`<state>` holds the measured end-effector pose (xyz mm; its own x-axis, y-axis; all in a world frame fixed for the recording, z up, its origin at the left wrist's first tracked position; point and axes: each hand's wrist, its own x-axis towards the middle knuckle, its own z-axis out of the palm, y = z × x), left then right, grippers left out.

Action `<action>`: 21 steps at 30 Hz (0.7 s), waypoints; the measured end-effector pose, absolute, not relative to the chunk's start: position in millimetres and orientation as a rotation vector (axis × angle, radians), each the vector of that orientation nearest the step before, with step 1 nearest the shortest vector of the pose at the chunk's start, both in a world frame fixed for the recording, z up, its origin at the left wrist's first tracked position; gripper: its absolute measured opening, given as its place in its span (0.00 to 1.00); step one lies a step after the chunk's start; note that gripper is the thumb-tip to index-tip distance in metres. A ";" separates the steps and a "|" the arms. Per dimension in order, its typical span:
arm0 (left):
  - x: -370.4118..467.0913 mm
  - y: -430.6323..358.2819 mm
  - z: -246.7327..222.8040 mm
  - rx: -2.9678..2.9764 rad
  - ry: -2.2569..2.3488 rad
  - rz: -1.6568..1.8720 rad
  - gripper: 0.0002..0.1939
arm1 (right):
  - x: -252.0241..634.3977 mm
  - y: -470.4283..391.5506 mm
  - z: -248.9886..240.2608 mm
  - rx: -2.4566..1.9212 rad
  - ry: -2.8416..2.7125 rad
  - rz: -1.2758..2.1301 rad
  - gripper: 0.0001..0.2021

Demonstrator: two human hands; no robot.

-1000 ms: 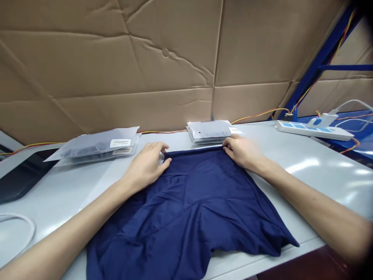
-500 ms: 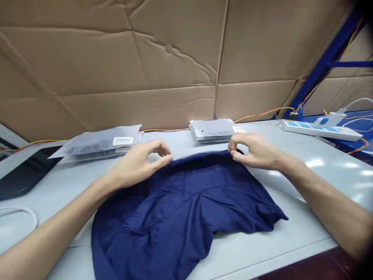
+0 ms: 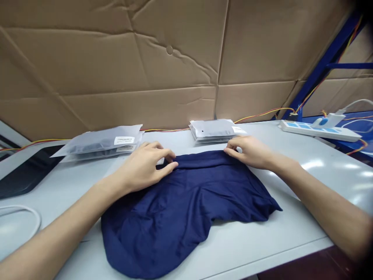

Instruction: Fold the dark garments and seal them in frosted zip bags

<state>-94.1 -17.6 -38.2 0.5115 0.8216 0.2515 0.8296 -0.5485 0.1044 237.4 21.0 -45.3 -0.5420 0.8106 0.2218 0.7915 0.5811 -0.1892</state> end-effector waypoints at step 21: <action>-87.4 -18.7 -51.0 -2.760 -1.305 -0.349 0.19 | 244.3 27.5 -53.5 -1.437 -2.496 -0.053 0.14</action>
<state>-87.4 -18.7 -51.0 0.6138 0.7544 0.2328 0.7700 -0.6371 0.0346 244.3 27.5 -53.5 -0.4771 0.8451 0.2413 0.8545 0.5102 -0.0973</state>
